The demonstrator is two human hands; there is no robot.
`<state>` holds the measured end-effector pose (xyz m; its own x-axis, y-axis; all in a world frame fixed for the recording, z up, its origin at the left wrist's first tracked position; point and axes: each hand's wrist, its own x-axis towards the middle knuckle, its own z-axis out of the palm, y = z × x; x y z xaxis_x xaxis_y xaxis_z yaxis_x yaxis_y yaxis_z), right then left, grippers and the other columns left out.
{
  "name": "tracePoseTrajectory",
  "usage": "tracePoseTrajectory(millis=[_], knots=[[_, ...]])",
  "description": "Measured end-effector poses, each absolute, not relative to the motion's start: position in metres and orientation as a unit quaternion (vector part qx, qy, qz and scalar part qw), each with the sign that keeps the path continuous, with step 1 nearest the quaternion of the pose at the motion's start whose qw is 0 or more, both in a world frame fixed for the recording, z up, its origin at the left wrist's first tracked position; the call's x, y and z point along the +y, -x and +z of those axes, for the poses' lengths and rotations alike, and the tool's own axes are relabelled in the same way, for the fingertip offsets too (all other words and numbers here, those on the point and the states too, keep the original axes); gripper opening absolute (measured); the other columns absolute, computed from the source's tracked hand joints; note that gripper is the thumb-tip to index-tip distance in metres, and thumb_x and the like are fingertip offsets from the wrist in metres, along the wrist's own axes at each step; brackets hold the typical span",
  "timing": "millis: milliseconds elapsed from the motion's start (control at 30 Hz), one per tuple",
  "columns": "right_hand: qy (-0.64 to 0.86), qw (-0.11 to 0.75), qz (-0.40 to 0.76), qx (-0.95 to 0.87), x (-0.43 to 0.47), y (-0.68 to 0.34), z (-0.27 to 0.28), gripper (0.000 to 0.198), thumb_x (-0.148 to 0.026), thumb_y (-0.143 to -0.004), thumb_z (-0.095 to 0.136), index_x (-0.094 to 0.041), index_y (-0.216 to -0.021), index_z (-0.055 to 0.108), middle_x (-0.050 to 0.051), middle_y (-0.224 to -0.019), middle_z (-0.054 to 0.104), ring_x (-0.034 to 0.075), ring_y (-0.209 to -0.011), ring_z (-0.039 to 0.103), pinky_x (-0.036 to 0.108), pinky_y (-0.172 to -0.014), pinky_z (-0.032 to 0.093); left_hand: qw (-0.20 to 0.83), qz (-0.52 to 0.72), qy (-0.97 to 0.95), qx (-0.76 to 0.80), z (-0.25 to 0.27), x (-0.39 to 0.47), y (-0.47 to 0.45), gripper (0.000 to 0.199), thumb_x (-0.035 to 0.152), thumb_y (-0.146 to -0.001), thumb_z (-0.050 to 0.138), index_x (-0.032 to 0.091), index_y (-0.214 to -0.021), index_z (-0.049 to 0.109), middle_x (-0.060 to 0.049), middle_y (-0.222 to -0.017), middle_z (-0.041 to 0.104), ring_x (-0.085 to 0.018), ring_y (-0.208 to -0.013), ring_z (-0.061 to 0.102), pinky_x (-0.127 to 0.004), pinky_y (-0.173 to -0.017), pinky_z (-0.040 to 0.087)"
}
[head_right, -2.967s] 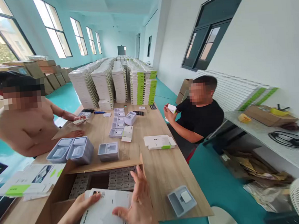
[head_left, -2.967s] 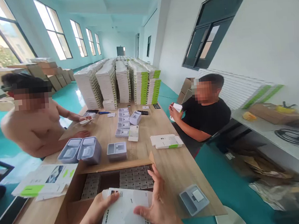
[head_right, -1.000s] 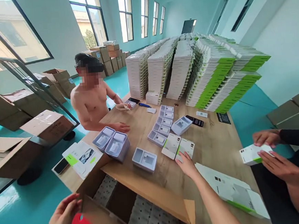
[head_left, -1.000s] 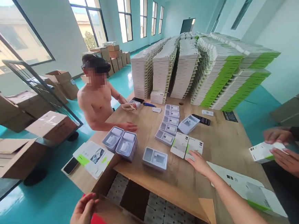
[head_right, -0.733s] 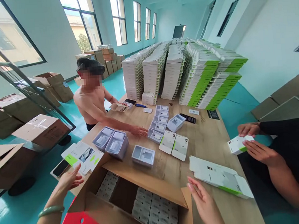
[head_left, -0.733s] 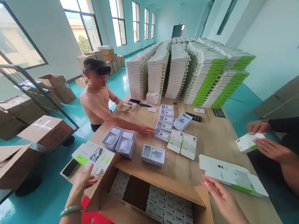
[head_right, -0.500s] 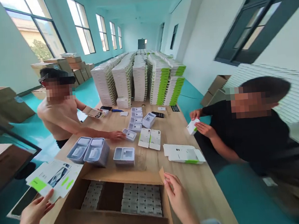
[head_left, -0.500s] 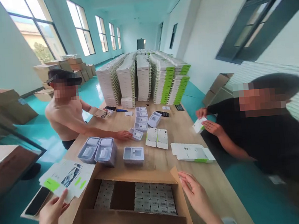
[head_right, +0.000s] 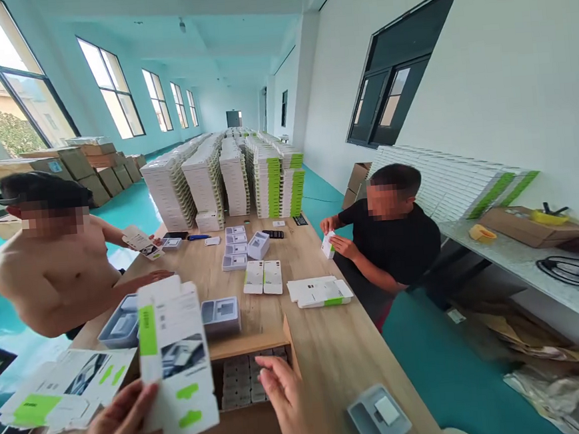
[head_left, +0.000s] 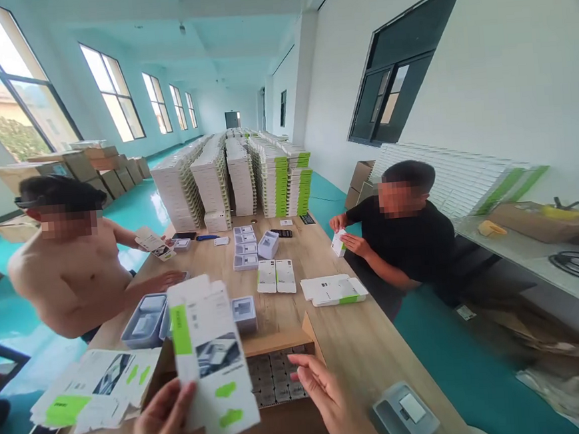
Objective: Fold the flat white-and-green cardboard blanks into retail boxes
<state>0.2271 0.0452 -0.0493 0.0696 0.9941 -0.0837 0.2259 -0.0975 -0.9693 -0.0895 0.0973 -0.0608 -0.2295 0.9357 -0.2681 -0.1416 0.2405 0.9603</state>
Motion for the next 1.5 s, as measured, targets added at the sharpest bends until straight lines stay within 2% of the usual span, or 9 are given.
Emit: tracePoseTrajectory(millis=[200,433,600,767,900,1033,1133,1300,1500], knots=[[0.591,0.527,0.287,-0.539,0.041,-0.193,-0.015,0.059,-0.046,-0.105,0.047,-0.034,-0.160,0.030,0.010,-0.145,0.060,0.025,-0.125,0.065,0.039,-0.102,0.058,0.580,0.499,-0.388,0.514,-0.031,0.077,0.001,0.050,0.062,-0.058,0.091,0.020,-0.082,0.082,-0.004,-0.076,0.083,-0.019,-0.067,0.073,-0.023,-0.065,0.060],[0.579,0.524,0.125,-0.612,0.053,-0.204,-0.003,0.056,-0.026,-0.107,0.044,-0.036,-0.159,0.025,0.012,-0.153,0.048,0.022,-0.119,0.069,0.033,-0.090,0.064,0.582,0.470,-0.418,0.515,-0.038,0.069,0.007,0.052,0.067,-0.060,0.087,0.020,-0.083,0.081,-0.004,-0.076,0.083,-0.021,-0.069,0.073,-0.024,-0.066,0.058],[0.595,0.440,-0.100,-0.665,0.056,-0.202,0.003,0.038,-0.029,-0.104,0.052,-0.031,-0.142,0.052,0.013,-0.130,0.063,0.033,-0.116,0.063,0.051,-0.095,0.054,0.524,0.403,-0.505,0.555,-0.055,0.064,0.008,0.066,0.082,-0.064,0.073,0.021,-0.089,0.082,-0.004,-0.083,0.084,-0.024,-0.079,0.076,-0.024,-0.070,0.058],[0.623,0.383,-0.015,-0.682,0.061,-0.202,0.018,0.012,-0.023,-0.094,0.069,-0.025,-0.099,0.059,0.005,-0.098,0.068,0.027,-0.091,0.064,0.045,-0.087,0.051,0.466,0.343,-0.586,0.567,-0.065,0.060,0.019,0.051,0.072,-0.078,0.065,0.025,-0.090,0.081,0.000,-0.083,0.083,-0.024,-0.078,0.075,-0.022,-0.069,0.056],[0.642,0.351,0.078,-0.677,0.061,-0.193,0.024,0.021,-0.016,-0.091,0.073,-0.024,-0.082,0.056,-0.001,-0.084,0.070,0.024,-0.084,0.067,0.044,-0.091,0.047,0.344,0.328,-0.670,0.570,-0.074,0.058,0.014,0.038,0.046,-0.096,0.047,0.027,-0.111,0.076,-0.005,-0.107,0.082,-0.027,-0.100,0.076,-0.032,-0.086,0.057],[0.655,0.379,0.168,-0.632,0.059,-0.173,0.027,0.019,-0.019,-0.096,0.065,-0.024,-0.080,0.057,-0.002,-0.079,0.072,0.022,-0.080,0.068,0.041,-0.092,0.046,0.206,0.368,-0.699,0.577,-0.078,0.057,-0.008,0.083,0.046,-0.095,0.054,0.014,-0.163,0.020,-0.025,-0.152,0.055,-0.039,-0.142,0.051,-0.060,-0.112,0.045],[0.648,0.433,0.209,-0.591,0.058,-0.163,0.026,0.019,-0.025,-0.097,0.062,-0.024,-0.078,0.058,0.001,-0.082,0.072,0.023,-0.087,0.068,0.033,-0.078,0.049,0.278,0.343,-0.701,0.560,-0.069,0.056,-0.020,0.107,0.042,-0.085,0.068,0.015,-0.165,0.001,-0.027,-0.160,0.044,-0.040,-0.144,0.050,-0.056,-0.110,0.049],[0.623,0.480,0.241,-0.568,0.062,-0.168,0.014,0.016,-0.027,-0.093,0.065,-0.023,-0.077,0.062,0.002,-0.078,0.070,0.021,-0.078,0.069,0.029,-0.068,0.052,0.437,0.313,-0.605,0.587,-0.039,0.049,-0.030,0.103,0.043,-0.079,0.071,0.017,-0.163,0.018,-0.019,-0.156,0.054,-0.035,-0.138,0.058,-0.040,-0.101,0.056],[0.623,0.510,0.169,-0.568,0.066,-0.173,-0.001,0.013,-0.016,-0.090,0.058,-0.024,-0.080,0.063,0.008,-0.103,0.069,0.027,-0.104,0.066,0.044,-0.093,0.055,0.542,0.305,-0.565,0.543,-0.042,0.052,-0.035,0.096,0.051,-0.082,0.070,0.015,-0.160,0.028,-0.015,-0.139,0.071,-0.033,-0.137,0.060,-0.039,-0.105,0.054]])
